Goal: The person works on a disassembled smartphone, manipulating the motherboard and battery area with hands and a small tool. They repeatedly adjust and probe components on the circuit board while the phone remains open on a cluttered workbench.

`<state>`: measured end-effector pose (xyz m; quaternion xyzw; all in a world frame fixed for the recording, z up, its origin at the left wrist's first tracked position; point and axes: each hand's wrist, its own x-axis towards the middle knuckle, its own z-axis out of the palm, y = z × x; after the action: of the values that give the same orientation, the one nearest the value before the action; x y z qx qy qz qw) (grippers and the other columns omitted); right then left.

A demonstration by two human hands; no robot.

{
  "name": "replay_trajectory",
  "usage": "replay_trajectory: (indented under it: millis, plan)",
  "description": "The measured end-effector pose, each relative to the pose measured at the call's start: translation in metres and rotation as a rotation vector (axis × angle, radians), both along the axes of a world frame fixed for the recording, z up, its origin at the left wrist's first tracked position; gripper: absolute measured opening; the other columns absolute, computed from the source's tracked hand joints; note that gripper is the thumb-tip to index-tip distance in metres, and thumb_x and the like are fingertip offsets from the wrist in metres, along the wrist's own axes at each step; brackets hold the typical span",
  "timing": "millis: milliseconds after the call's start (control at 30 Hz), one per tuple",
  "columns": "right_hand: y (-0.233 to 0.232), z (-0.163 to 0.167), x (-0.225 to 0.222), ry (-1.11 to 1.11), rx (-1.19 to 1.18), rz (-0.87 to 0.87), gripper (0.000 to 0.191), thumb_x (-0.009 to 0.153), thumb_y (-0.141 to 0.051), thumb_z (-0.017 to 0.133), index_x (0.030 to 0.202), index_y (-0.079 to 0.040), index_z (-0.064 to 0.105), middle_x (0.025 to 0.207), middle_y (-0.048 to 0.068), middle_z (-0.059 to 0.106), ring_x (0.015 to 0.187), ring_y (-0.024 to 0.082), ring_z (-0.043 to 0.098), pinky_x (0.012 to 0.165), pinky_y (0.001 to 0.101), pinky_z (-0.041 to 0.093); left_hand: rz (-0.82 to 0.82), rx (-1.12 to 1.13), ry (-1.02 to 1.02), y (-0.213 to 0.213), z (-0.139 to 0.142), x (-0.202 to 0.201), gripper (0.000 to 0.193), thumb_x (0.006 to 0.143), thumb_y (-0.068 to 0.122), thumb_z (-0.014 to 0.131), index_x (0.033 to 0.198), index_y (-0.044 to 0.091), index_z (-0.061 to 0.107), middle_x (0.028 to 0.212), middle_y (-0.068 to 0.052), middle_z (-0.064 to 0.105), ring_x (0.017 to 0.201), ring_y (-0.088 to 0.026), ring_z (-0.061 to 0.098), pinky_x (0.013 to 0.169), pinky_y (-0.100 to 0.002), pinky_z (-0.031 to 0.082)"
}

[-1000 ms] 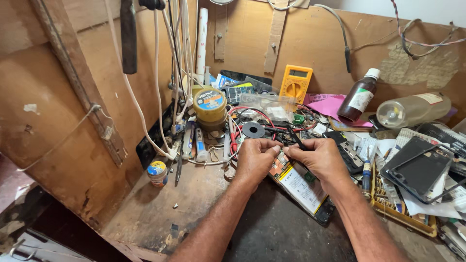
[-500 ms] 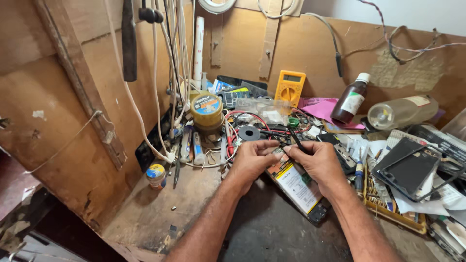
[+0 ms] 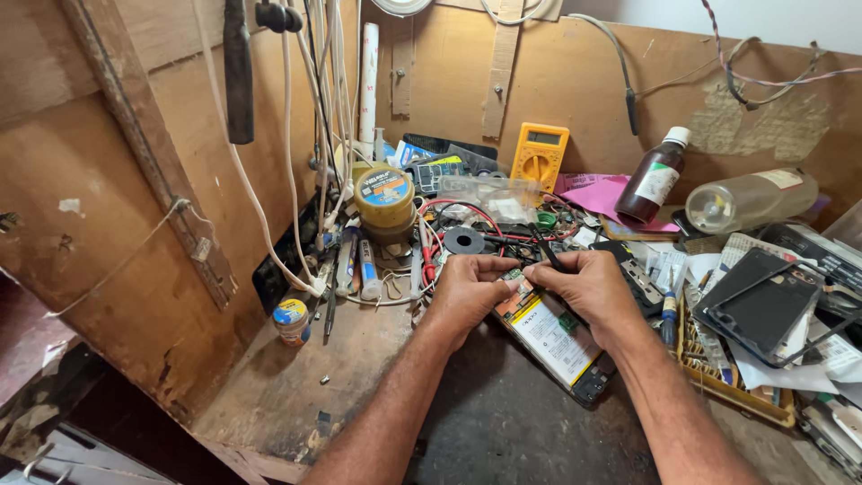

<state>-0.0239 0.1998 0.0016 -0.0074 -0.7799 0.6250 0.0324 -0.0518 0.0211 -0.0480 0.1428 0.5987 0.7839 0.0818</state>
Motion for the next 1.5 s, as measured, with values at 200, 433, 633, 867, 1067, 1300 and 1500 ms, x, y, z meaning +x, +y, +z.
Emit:
replay_trajectory:
  millis: [200, 433, 633, 867, 1067, 1300, 1500]
  plan:
    - [0.004, 0.000, -0.003, -0.073, 0.061, -0.028, 0.015, 0.082, -0.016, 0.081, 0.087, -0.001, 0.081, 0.069, 0.003, 0.072, 0.049, 0.006, 0.052, 0.044, 0.0233, 0.034, 0.025, -0.053, 0.014, 0.003, -0.005, -0.004, 0.037, 0.082, -0.001, 0.074, 0.119, -0.010, 0.070, 0.097, -0.016, 0.079, 0.080, -0.015, 0.074, 0.072, -0.027, 0.060]
    - [0.008, -0.004, -0.008, -0.092, 0.125, -0.044, 0.018, 0.080, -0.018, 0.083, 0.083, 0.000, 0.080, 0.063, 0.001, 0.066, 0.046, 0.007, 0.046, 0.041, 0.0255, 0.030, -0.015, -0.016, 0.019, 0.004, -0.013, -0.010, 0.037, 0.082, -0.003, 0.074, 0.117, -0.011, 0.070, 0.098, -0.015, 0.078, 0.080, -0.015, 0.074, 0.073, -0.028, 0.060]
    - [0.011, -0.009, 0.004, 0.009, 0.007, 0.032, 0.018, 0.085, -0.018, 0.079, 0.089, 0.000, 0.080, 0.071, 0.001, 0.072, 0.054, 0.006, 0.057, 0.047, 0.0233, 0.040, -0.066, 0.034, 0.053, 0.001, -0.012, -0.007, 0.040, 0.083, -0.003, 0.072, 0.122, -0.009, 0.071, 0.098, -0.010, 0.078, 0.079, -0.012, 0.071, 0.071, -0.025, 0.058]
    - [0.008, -0.012, 0.011, 0.058, -0.066, -0.021, 0.016, 0.086, -0.012, 0.079, 0.094, 0.002, 0.078, 0.080, 0.005, 0.076, 0.063, 0.010, 0.066, 0.057, 0.0258, 0.052, -0.130, 0.063, 0.041, -0.002, -0.007, 0.000, 0.050, 0.081, -0.005, 0.074, 0.130, -0.009, 0.065, 0.100, -0.015, 0.076, 0.081, -0.016, 0.072, 0.074, -0.027, 0.059]
    - [0.012, -0.017, 0.007, 0.073, -0.041, 0.012, 0.015, 0.086, -0.012, 0.080, 0.094, 0.001, 0.079, 0.081, 0.004, 0.075, 0.064, 0.008, 0.065, 0.057, 0.0239, 0.051, -0.073, 0.059, 0.011, -0.001, -0.008, 0.000, 0.046, 0.079, -0.008, 0.074, 0.124, -0.013, 0.066, 0.105, -0.019, 0.077, 0.084, -0.019, 0.075, 0.076, -0.029, 0.062]
    - [0.017, -0.019, 0.002, 0.045, 0.029, 0.003, 0.015, 0.087, -0.014, 0.081, 0.091, 0.000, 0.078, 0.076, 0.002, 0.071, 0.059, 0.008, 0.055, 0.051, 0.0256, 0.037, -0.073, 0.031, 0.035, 0.002, -0.014, -0.004, 0.044, 0.080, -0.009, 0.074, 0.123, -0.013, 0.067, 0.106, -0.019, 0.077, 0.084, -0.018, 0.074, 0.076, -0.029, 0.061]
    - [0.013, -0.009, 0.009, 0.077, 0.050, 0.017, 0.018, 0.087, -0.016, 0.079, 0.087, 0.001, 0.079, 0.074, 0.003, 0.073, 0.059, 0.006, 0.061, 0.052, 0.0249, 0.046, -0.050, 0.014, 0.066, 0.002, -0.009, -0.001, 0.045, 0.079, -0.009, 0.073, 0.124, -0.010, 0.068, 0.109, -0.014, 0.078, 0.088, -0.015, 0.074, 0.079, -0.028, 0.060]
